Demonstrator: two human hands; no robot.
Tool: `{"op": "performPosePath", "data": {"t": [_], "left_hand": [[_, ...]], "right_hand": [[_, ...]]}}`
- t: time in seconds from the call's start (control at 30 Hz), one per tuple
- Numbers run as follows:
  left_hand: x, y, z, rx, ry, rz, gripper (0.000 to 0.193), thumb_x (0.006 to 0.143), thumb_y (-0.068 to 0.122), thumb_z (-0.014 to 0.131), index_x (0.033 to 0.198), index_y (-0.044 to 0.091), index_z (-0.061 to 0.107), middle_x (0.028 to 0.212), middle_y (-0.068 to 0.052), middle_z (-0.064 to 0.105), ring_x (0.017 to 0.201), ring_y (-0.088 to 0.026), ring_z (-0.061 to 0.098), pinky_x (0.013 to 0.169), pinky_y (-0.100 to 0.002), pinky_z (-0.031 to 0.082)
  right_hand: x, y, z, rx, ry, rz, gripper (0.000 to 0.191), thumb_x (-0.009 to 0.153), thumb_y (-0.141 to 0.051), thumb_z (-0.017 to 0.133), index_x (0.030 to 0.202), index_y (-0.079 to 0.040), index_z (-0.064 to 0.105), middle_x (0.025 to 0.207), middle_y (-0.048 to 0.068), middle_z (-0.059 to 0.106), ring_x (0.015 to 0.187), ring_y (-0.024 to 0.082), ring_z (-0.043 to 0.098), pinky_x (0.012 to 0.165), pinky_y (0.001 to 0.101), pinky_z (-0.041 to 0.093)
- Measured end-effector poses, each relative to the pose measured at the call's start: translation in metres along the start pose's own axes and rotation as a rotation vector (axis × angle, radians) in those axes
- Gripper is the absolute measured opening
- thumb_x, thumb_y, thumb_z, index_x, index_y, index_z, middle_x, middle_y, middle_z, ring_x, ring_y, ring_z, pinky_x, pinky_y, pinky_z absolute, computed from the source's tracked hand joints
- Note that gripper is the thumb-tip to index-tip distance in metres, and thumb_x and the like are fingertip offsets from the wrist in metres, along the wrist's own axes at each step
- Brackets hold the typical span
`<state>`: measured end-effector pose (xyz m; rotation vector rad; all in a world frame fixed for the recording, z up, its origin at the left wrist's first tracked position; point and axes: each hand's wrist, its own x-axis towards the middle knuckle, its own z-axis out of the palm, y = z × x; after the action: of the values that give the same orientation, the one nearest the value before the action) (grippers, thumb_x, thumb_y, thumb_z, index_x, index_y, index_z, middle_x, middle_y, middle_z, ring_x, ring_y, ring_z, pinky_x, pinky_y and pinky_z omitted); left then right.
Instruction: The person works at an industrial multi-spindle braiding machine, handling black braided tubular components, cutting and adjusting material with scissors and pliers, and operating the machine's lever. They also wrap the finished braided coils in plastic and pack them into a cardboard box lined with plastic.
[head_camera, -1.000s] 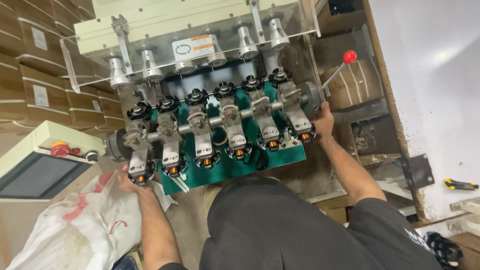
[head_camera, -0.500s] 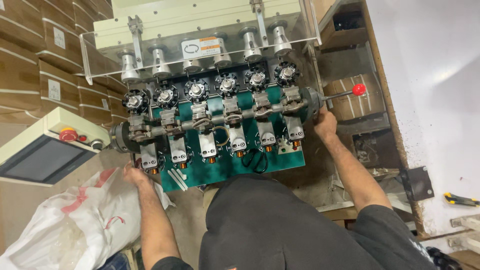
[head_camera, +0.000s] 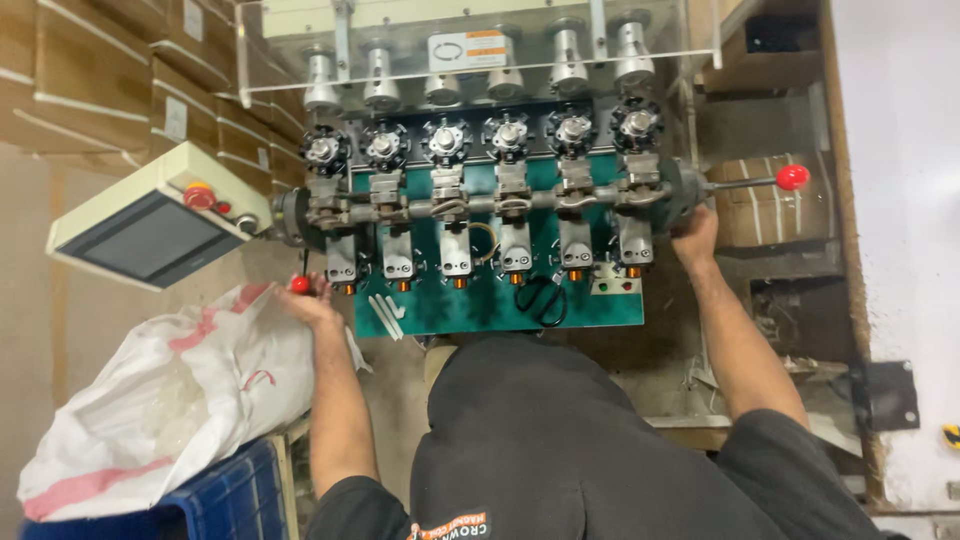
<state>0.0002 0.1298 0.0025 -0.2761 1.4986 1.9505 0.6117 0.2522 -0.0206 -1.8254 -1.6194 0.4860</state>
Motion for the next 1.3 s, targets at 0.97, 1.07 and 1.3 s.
{"op": "performPosePath", "data": {"t": [0.97, 1.07, 1.3], "left_hand": [[-0.09, -0.132, -0.134, 2.127, -0.761, 0.419, 0.039, 0.092, 0.038, 0.058, 0.113, 0.008, 0.073, 0.162, -0.016, 0.042, 0.114, -0.036, 0.068, 0.1, -0.045, 0.054], [-0.081, -0.13, -0.121, 2.072, -0.789, 0.399, 0.045, 0.087, 0.042, 0.062, 0.11, 0.006, 0.075, 0.153, -0.021, 0.046, 0.114, -0.04, 0.066, 0.1, -0.048, 0.052], [-0.066, -0.11, -0.078, 2.204, -0.818, 0.171, 0.053, 0.09, 0.049, 0.064, 0.113, 0.002, 0.073, 0.122, -0.023, 0.07, 0.115, -0.039, 0.067, 0.099, -0.047, 0.053]], "right_hand": [[-0.089, -0.01, 0.046, -0.745, -0.749, 0.087, 0.043, 0.089, -0.065, 0.06, 0.106, -0.028, 0.076, 0.109, 0.001, 0.074, 0.105, 0.023, 0.07, 0.085, 0.0426, 0.054], [-0.095, -0.009, 0.046, -0.685, -0.651, 0.071, 0.04, 0.085, -0.061, 0.066, 0.099, -0.025, 0.076, 0.104, 0.002, 0.076, 0.097, 0.025, 0.072, 0.078, 0.0432, 0.057], [-0.101, -0.004, 0.052, -0.636, -0.523, -0.032, 0.04, 0.085, -0.059, 0.064, 0.093, -0.024, 0.08, 0.095, 0.004, 0.077, 0.094, 0.027, 0.074, 0.082, 0.044, 0.058]]}}
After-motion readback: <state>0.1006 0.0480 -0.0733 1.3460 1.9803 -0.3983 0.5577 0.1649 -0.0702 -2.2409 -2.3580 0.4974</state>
